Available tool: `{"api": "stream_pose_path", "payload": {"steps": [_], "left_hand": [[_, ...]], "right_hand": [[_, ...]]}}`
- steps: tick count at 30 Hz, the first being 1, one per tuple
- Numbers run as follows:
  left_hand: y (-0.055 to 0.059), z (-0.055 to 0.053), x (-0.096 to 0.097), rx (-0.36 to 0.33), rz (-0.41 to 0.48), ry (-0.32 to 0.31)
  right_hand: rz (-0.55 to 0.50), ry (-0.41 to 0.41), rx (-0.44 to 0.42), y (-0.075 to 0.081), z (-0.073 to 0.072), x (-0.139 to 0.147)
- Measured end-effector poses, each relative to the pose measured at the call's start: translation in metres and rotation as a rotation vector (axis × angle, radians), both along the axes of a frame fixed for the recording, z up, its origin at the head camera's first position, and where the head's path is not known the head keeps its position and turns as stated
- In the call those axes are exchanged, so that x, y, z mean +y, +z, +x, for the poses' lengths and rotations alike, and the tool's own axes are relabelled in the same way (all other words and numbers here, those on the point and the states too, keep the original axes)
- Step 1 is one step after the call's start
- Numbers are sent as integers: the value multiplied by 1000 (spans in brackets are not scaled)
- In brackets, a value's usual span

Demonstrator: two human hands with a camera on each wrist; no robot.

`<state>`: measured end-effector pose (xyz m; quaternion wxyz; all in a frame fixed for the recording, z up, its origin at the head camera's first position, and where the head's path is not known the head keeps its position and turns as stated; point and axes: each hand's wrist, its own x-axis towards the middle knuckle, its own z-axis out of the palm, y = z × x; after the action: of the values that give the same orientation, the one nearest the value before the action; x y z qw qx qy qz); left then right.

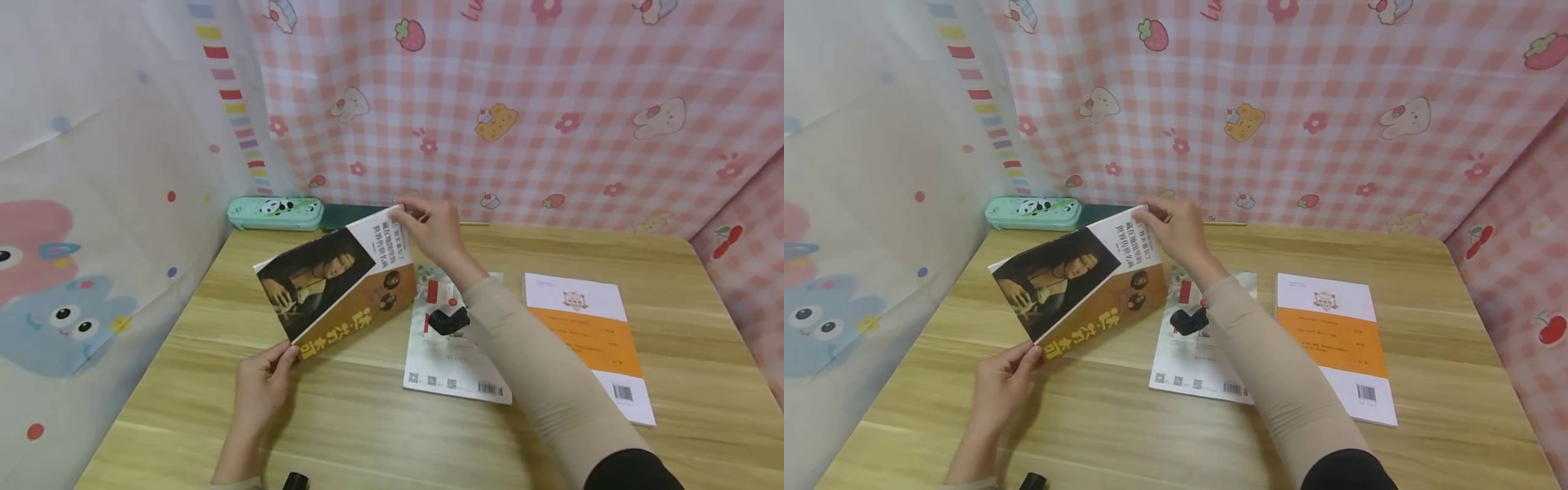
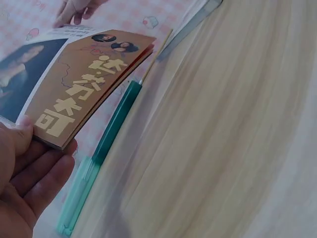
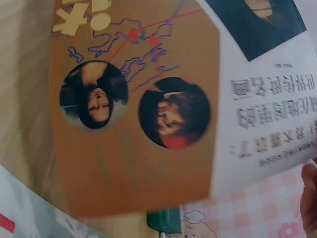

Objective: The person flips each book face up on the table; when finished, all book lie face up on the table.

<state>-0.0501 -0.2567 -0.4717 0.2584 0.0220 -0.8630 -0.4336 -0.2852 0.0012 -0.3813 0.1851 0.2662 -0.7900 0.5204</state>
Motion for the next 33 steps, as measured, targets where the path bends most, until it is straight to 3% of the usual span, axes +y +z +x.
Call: {"api": "stream_pose_path", "payload": {"steps": [3, 6, 12, 15, 21, 24, 29, 33], "left_hand": [[-1, 1, 2, -14, 36, -1], [0, 2, 3, -73, 104, 15], [5, 1, 4, -195, 254, 102], [6, -2, 6, -232, 313, 130], [6, -9, 12, -336, 536, 188], [5, -12, 13, -360, 581, 202], [5, -15, 10, -395, 627, 184], [5, -13, 6, -447, 615, 146]], "right_hand": [[-11, -21, -15, -4, 0, -5], [-14, 0, -95, -12, 1, -10], [-39, 127, -251, -28, 2, -22], [-65, 198, -358, -37, 0, -28], [-170, 317, -613, -61, -4, -37], [-223, 357, -707, -69, -5, -41], [-138, 370, -790, -79, -6, -40], [-19, 331, -771, -84, -7, -38]]}}
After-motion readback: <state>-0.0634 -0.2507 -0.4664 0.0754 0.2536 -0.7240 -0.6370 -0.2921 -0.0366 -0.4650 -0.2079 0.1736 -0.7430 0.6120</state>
